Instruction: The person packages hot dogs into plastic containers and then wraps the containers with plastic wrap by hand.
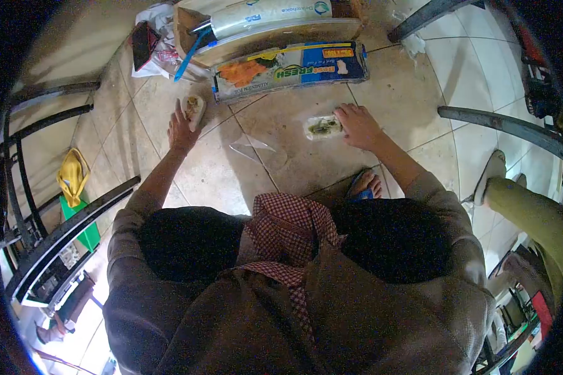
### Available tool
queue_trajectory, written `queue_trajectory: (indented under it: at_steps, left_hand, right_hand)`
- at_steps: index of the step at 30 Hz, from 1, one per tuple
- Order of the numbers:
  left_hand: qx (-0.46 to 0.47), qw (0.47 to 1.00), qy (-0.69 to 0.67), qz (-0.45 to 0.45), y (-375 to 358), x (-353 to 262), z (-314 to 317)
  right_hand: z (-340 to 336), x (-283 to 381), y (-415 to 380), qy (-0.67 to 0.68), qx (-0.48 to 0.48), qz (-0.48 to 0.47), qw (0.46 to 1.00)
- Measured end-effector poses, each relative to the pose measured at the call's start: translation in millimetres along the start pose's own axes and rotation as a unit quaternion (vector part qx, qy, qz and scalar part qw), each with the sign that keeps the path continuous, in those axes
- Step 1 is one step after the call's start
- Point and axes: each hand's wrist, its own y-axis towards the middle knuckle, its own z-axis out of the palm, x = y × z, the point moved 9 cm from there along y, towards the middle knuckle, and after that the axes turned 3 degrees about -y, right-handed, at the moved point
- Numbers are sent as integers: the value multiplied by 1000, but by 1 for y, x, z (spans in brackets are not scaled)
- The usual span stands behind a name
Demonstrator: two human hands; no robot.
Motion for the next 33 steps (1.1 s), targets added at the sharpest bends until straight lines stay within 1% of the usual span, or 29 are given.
queue_trajectory:
  at_steps: [1,2,3,4,5,6,7,8,9,10,11,12,14,15,17,19,21,23,25,27,28,29,30,31,32,33]
  left_hand:
    - [0,1000,1,0,-5,-6,-3]
    - [-75,992,80,66,-13,-26,-17]
    - [-150,967,158,130,-22,-45,-27]
    - [-151,968,157,127,-25,-45,-26]
    - [-68,959,121,248,-33,-63,-8]
    - [17,928,83,364,-48,-81,8]
    - [87,888,60,447,-64,-101,21]
    - [157,837,36,523,-84,-120,33]
    - [156,837,36,523,-90,-129,35]
    - [181,833,94,514,-101,-132,48]
    - [207,825,151,504,-107,-130,58]
    - [208,824,152,505,-109,-126,67]
    - [122,828,187,514,-106,-119,81]
    - [123,826,187,517,-107,-122,77]
    - [224,839,147,474,-107,-124,73]
    - [233,837,160,469,-110,-122,75]
    - [240,838,173,458,-110,-117,77]
    - [229,850,118,460,-112,-120,69]
    - [237,855,98,451,-112,-125,58]
    - [244,860,77,441,-110,-132,44]
    - [219,858,64,461,-110,-139,33]
    - [194,854,50,481,-111,-145,22]
    - [192,855,50,479,-109,-151,13]
    - [148,852,46,500,-109,-161,-3]
    - [103,846,41,521,-108,-172,-20]
    - [84,846,28,526,-105,-181,-32]
  right_hand:
    - [-1,1,1,1,0,0,1000]
    - [-2,1,0,7,7,-1,1000]
    - [-4,1,1,13,14,-3,1000]
    - [-7,2,1,12,14,-6,1000]
    - [-7,4,1,9,25,-8,1000]
    - [-6,4,2,6,36,-9,999]
    - [-3,3,2,6,35,-11,999]
    - [-2,3,0,3,5,-24,1000]
    - [-4,3,0,-1,-24,-35,999]
    - [-7,5,1,-2,-26,-34,999]
    - [-6,7,1,-3,-9,-33,999]
    - [-7,11,2,-3,8,-32,999]
    - [-19,18,2,2,-3,-31,1000]
    - [-28,21,2,5,-14,-33,999]
    - [-43,26,7,8,-10,-28,1000]
    - [-54,30,12,12,-5,-26,1000]
    - [-73,38,19,-15,-49,-56,997]
    - [-89,40,28,-30,-70,-67,995]
    - [-109,43,41,-46,-92,-79,992]
    - [-118,38,63,-32,-12,-39,999]
    - [-124,39,73,-33,-13,-43,998]
    - [-128,35,84,-22,-6,-21,1000]
    - [-133,32,93,-10,1,0,1000]
    - [-148,39,98,-22,-37,-25,999]
    - [-144,35,108,-23,-37,-28,999]
    - [-137,29,122,-34,-63,-43,996]
